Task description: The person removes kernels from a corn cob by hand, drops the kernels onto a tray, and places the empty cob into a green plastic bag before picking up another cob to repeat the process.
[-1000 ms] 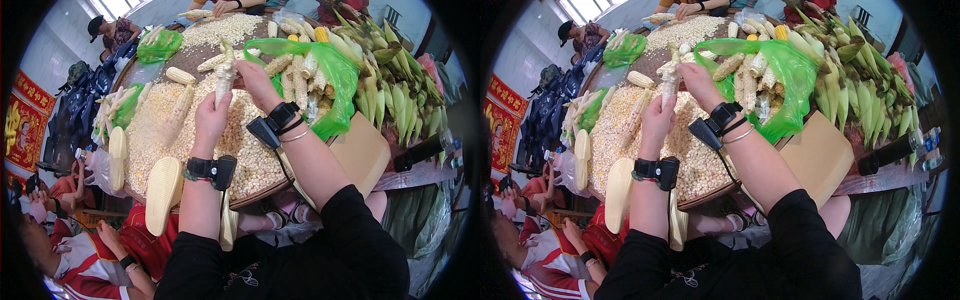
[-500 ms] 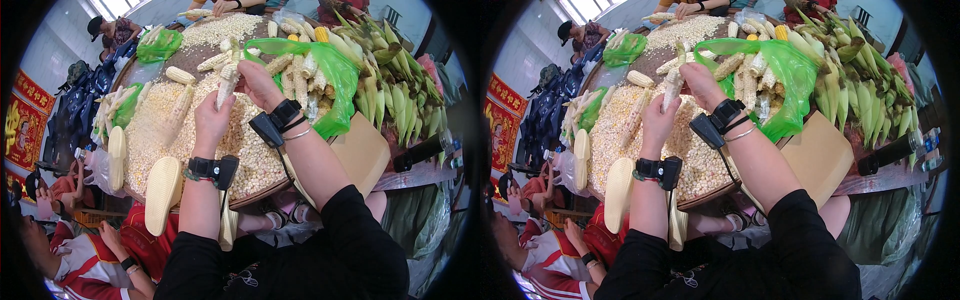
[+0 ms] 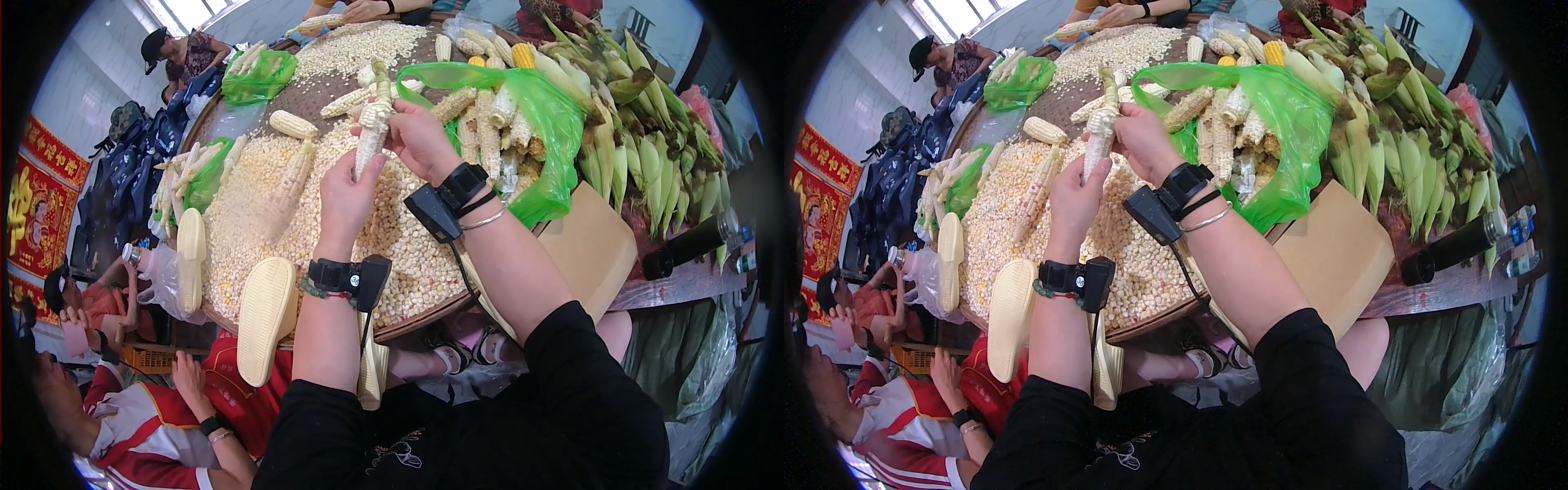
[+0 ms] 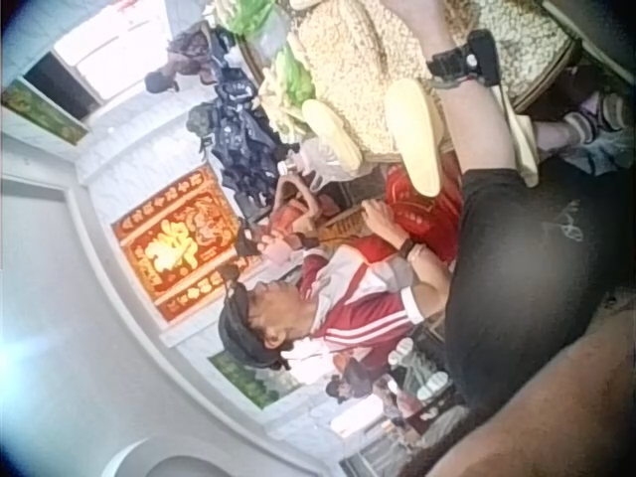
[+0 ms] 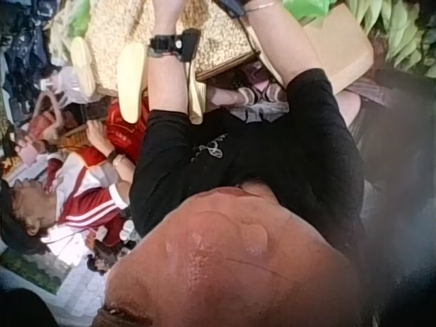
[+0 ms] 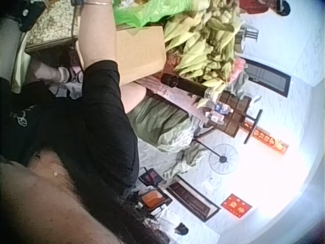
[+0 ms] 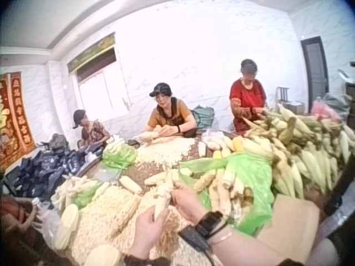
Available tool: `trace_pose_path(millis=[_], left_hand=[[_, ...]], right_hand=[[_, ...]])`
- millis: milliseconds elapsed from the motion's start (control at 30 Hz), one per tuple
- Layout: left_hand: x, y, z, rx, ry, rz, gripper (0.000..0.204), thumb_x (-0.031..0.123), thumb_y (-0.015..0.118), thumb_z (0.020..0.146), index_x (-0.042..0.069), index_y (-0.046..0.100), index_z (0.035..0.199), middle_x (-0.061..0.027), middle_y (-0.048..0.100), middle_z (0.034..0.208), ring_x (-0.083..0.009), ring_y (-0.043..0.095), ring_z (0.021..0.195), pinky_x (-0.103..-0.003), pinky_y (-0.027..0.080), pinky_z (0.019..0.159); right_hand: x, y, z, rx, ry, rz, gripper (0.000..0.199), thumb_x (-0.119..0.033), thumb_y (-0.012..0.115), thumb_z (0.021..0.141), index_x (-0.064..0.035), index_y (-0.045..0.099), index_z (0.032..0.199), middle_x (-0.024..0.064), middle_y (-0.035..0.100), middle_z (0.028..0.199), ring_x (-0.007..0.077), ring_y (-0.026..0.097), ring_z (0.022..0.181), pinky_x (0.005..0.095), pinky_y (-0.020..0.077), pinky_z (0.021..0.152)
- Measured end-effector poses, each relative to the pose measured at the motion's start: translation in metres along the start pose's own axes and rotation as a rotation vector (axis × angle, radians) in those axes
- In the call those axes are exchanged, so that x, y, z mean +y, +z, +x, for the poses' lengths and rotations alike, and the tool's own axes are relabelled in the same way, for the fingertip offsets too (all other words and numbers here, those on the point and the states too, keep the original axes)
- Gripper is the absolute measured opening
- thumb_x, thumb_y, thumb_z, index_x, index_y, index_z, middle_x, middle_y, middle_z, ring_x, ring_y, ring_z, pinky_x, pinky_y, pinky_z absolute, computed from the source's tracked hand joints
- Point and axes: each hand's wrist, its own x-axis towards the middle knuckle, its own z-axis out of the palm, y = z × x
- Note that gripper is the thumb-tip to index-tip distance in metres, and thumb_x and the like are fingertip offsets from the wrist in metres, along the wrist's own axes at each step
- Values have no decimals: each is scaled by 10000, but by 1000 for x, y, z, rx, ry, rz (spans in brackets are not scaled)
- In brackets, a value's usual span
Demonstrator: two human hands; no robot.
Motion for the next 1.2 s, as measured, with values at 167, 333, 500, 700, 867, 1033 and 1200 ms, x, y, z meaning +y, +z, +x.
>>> trace_pose_path(millis=[167, 333, 500, 700, 867, 1033, 1200], left_hand=[[2, 0, 0, 41, 39, 24, 308, 284, 661, 922, -5, 672, 1027, 22, 545, 653, -67, 470, 589, -252, 375, 541], [2, 0, 0, 59, 34, 86, 336, 274, 684, 869, 38, 677, 1108, -142, 669, 759, -211, 634, 689, -337, 488, 672], [7, -1, -2, 60, 36, 135, 330, 276, 682, 868, 41, 680, 1100, -165, 672, 751, -246, 652, 683, -355, 497, 670], [8, -1, -2, 32, 20, 123, 337, 278, 686, 894, -3, 673, 1080, -38, 620, 718, -98, 521, 651, -282, 435, 614], [0, 1, -2, 61, 75, 148, 325, 281, 686, 895, -5, 673, 1049, -29, 605, 689, -97, 517, 622, -281, 424, 584], [2, 0, 0, -9, -41, -36, 282, 297, 669, 916, 16, 664, 938, 19, 534, 599, -58, 473, 518, -248, 360, 481], [-6, 2, 3, 1, 11, -12, 275, 306, 657, 930, 32, 651, 904, 49, 499, 578, -40, 443, 483, -230, 326, 451]], right_hand=[[-6, -6, -1, -57, 51, 165, 376, -65, 408, 886, 66, 466, 1234, 240, 619, 1158, 352, 649, 1047, 428, 532, 912], [-7, -1, -3, -26, 47, 127, 350, -98, 440, 884, 43, 488, 1201, 237, 624, 1147, 349, 651, 1039, 415, 531, 904], [-5, -3, 0, -51, 44, 172, 333, -62, 452, 869, 36, 487, 1185, 229, 622, 1126, 340, 650, 1024, 426, 534, 900], [-4, -2, 0, -50, 33, 132, 348, -46, 429, 867, 51, 467, 1199, 243, 609, 1142, 337, 649, 1025, 429, 538, 910], [-6, 0, 0, -22, 54, 126, 377, -5, 400, 853, 69, 454, 1219, 243, 605, 1151, 336, 649, 1032, 413, 543, 913], [-1, -2, 1, -54, 7, 47, 373, 12, 379, 844, 88, 466, 1198, 241, 605, 1160, 342, 647, 1044, 415, 535, 916], [-4, -7, 2, -59, 68, 233, 332, -77, 404, 868, 100, 500, 1132, 242, 626, 1141, 362, 645, 1052, 441, 516, 910]])
